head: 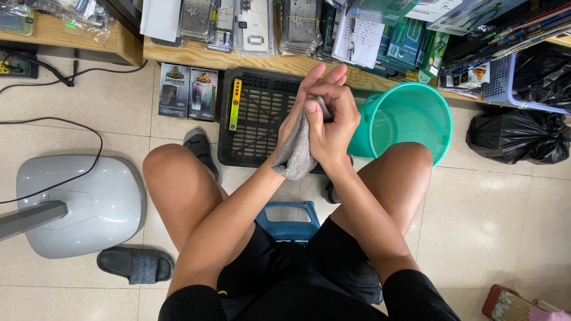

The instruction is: The person removes a phone accessory box from a basket, washes and wrings out a cloth in a bucket of water, and then wipes the surface of a yellow box with the damp cloth before opening the yellow box.

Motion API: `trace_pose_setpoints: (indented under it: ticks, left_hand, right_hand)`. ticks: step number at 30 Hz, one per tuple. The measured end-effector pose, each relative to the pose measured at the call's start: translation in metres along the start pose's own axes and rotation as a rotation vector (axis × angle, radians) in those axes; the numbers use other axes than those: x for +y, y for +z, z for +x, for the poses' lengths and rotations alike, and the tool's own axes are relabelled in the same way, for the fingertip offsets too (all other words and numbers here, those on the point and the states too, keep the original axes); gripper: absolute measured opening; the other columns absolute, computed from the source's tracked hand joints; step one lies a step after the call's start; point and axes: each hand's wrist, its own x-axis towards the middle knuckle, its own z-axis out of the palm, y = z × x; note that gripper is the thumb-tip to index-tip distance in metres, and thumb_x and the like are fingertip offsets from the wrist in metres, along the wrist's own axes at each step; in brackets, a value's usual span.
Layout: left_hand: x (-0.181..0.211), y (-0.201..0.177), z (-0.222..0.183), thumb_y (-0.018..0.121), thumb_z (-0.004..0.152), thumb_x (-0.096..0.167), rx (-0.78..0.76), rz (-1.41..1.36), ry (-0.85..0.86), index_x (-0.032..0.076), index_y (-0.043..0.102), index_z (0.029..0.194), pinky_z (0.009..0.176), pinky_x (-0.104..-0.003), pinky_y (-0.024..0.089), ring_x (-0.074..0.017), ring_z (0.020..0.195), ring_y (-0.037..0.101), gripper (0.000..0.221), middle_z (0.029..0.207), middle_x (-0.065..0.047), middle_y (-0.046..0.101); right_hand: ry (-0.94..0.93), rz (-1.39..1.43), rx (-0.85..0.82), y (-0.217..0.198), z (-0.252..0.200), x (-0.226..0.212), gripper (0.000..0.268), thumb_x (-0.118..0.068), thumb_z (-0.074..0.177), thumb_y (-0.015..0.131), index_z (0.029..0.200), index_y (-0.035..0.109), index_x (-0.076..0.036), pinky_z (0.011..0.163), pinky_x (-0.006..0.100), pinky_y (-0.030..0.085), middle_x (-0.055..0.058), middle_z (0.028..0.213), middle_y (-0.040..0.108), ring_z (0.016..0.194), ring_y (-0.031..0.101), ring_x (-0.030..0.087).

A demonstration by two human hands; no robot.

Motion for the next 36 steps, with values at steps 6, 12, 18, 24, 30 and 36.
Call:
trace_pose_setpoints:
  ticks: [6,12,18,24,30,36]
  left_hand:
    - [0.026,0.036,-0.008,0.037,0.12,0.026,0.094,0.273,-0.022,0.014,0.01,0.174,0.135,-0.046,0.022,-0.0236,0.164,0.022,0.062,0.18,-0.02,0.015]
    - [0.053,0.063,-0.001,0.047,0.11,0.057,0.32,0.675,-0.135,0.005,0.006,0.166,0.129,-0.066,0.008,-0.055,0.159,0.01,0.087,0.171,-0.034,0.006]
    - [0.085,0.069,-0.002,0.059,0.107,0.051,-0.143,1.215,-0.125,0.017,0.066,0.129,0.088,-0.041,0.068,-0.0342,0.13,0.065,0.041,0.142,-0.001,0.06]
    - [0.083,0.071,-0.008,0.081,0.095,0.009,-0.255,1.582,-0.101,0.011,0.064,0.127,0.071,-0.044,0.068,-0.0392,0.099,0.074,0.036,0.119,-0.01,0.066]
    - [0.091,0.079,0.0,0.091,0.085,0.01,-0.18,1.356,-0.176,0.004,0.069,0.099,0.067,-0.035,0.067,-0.0265,0.082,0.078,0.027,0.105,-0.01,0.071]
    - [0.105,0.092,0.01,0.085,0.094,0.021,-0.408,1.749,-0.03,0.005,0.062,0.083,0.057,-0.039,0.059,-0.0318,0.071,0.072,0.03,0.084,-0.013,0.066]
  right_hand:
    - [-0.021,0.022,-0.173,-0.002,0.014,-0.021,0.051,-0.05,0.115,0.042,0.1,0.063,-0.007,0.088,0.041,0.04,0.009,0.107,0.054,0.094,0.052,0.028]
    - [0.118,0.117,-0.04,-0.016,-0.004,0.04,0.047,-0.035,0.115,0.05,0.082,0.059,-0.003,0.068,0.04,0.04,0.011,0.078,0.053,0.071,0.051,0.024]
    - [0.172,0.0,0.137,-0.063,-0.004,0.092,0.042,-0.023,0.118,0.047,0.08,0.046,-0.007,0.064,0.034,0.031,0.003,0.07,0.042,0.071,0.039,0.012]
    - [0.159,0.153,0.017,-0.074,-0.005,0.084,0.046,-0.036,0.116,0.051,0.079,0.048,-0.008,0.062,0.03,0.03,0.002,0.071,0.044,0.069,0.036,0.011]
    - [0.175,0.386,-0.039,-0.096,-0.004,0.096,0.055,-0.055,0.111,0.049,0.083,0.049,-0.007,0.059,0.027,0.03,0.001,0.072,0.047,0.066,0.037,0.009]
    - [0.21,0.43,-0.195,-0.12,0.001,0.103,0.063,-0.055,0.078,0.091,0.079,0.052,-0.006,0.055,0.026,0.031,0.007,0.07,0.052,0.062,0.042,0.013]
